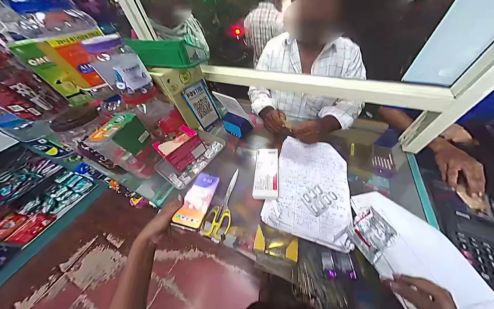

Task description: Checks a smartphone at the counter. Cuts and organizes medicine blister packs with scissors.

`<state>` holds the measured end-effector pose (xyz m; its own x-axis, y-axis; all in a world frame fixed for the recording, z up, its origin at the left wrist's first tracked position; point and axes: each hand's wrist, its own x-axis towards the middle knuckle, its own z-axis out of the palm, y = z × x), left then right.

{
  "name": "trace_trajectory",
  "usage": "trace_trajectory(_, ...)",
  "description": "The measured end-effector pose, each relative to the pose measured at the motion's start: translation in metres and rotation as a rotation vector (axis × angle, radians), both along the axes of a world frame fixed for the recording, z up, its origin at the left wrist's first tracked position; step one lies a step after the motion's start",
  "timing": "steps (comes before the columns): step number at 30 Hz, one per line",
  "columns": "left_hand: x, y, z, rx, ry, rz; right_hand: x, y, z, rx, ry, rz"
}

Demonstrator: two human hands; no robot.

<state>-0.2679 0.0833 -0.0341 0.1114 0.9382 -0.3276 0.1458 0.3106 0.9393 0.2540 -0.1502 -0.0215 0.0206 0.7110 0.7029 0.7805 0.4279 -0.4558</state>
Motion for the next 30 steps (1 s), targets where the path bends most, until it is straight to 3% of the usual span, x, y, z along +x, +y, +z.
trace_trajectory(3,-0.016,0.008,0.017,0.208,0.614,-0.070,0.004,-0.005,0.010,-0.017,-0.106,-0.105)
trace_trajectory(5,-0.023,0.020,0.007,0.351,0.843,-0.144,0.012,0.000,0.014,0.001,-0.174,-0.219)
trace_trajectory(8,-0.016,0.025,-0.004,0.444,1.046,-0.143,0.022,0.017,0.021,-0.207,-0.181,-0.377)
trace_trajectory(17,0.017,0.038,-0.005,0.523,1.283,-0.147,0.039,0.059,0.019,-0.771,-0.329,-0.227)
trace_trajectory(30,0.032,0.041,0.016,0.437,1.398,-0.237,0.050,0.088,0.045,-0.721,-0.371,-0.067)
